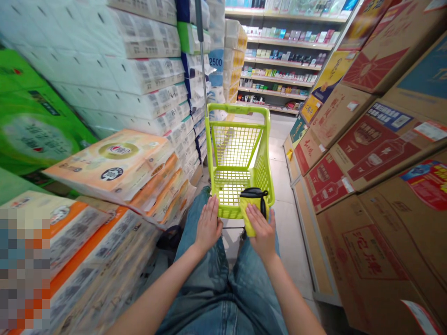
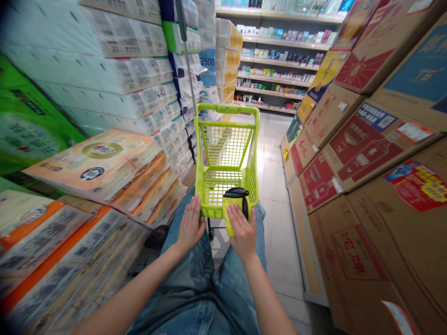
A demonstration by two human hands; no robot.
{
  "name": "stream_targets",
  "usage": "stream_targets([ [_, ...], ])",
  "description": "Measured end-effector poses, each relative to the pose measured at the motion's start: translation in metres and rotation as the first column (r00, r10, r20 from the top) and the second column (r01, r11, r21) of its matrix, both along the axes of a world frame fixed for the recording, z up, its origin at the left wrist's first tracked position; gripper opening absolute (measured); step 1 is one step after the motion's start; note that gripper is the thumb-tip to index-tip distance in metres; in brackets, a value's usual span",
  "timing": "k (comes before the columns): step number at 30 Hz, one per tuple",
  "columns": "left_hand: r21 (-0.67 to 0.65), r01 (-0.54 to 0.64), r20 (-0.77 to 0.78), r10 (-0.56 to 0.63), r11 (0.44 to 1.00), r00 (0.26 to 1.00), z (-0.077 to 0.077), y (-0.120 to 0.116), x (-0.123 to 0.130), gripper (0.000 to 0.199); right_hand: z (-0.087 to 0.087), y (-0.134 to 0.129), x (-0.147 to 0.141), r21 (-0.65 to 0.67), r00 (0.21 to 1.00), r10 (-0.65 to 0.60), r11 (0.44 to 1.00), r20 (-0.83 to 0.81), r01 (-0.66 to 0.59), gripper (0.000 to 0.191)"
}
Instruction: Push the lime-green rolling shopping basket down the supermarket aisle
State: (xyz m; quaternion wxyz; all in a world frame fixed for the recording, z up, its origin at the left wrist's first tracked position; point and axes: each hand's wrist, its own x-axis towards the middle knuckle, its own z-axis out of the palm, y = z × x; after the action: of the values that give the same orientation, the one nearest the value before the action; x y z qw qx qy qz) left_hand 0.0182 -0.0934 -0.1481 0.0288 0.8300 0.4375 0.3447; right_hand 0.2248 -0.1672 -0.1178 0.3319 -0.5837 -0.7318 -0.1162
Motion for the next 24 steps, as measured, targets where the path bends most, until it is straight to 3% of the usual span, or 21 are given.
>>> stream_targets([
  [3,0.006,-0.004,0.004,0.004,1.0,1.0,-0.001,0.0,0.002,0.084,-0.004,-0.01,0.041,0.025,0.99,-0.137,0.99,-0.018,0.137,0.074],
  [6,0.015,-0.006,-0.001,0.006,1.0,1.0,-0.001,0.001,0.002,0.083,-0.005,-0.01,0.047,0.025,0.98,-0.193,0.981,-0.046,0.195,0.074],
  [10,0.015,-0.007,-0.002,0.008,1.0,1.0,-0.002,0.001,0.001,0.082,-0.002,0.004,-0.004,0.055,0.972,-0.22,0.973,-0.078,0.224,0.071],
  [14,0.0,0.015,-0.002,-0.016,1.0,1.0,-0.004,0.002,-0.003,0.078,0.003,0.023,-0.074,0.012,0.994,-0.063,0.998,-0.087,0.065,0.066],
  [17,-0.015,0.027,-0.014,-0.028,1.0,1.0,-0.005,0.002,-0.006,0.075,0.006,0.031,-0.1,-0.028,0.997,-0.016,1.0,-0.075,0.014,0.068],
  [20,-0.01,0.033,-0.017,-0.033,0.999,0.999,-0.003,0.002,-0.007,0.078,0.007,0.027,-0.086,-0.043,0.999,0.04,0.998,-0.029,-0.041,0.072],
  [24,0.012,0.01,-0.003,-0.01,1.0,1.0,-0.002,0.002,-0.002,0.081,0.004,0.009,-0.019,0.007,0.999,0.032,0.999,-0.02,-0.032,0.072],
])
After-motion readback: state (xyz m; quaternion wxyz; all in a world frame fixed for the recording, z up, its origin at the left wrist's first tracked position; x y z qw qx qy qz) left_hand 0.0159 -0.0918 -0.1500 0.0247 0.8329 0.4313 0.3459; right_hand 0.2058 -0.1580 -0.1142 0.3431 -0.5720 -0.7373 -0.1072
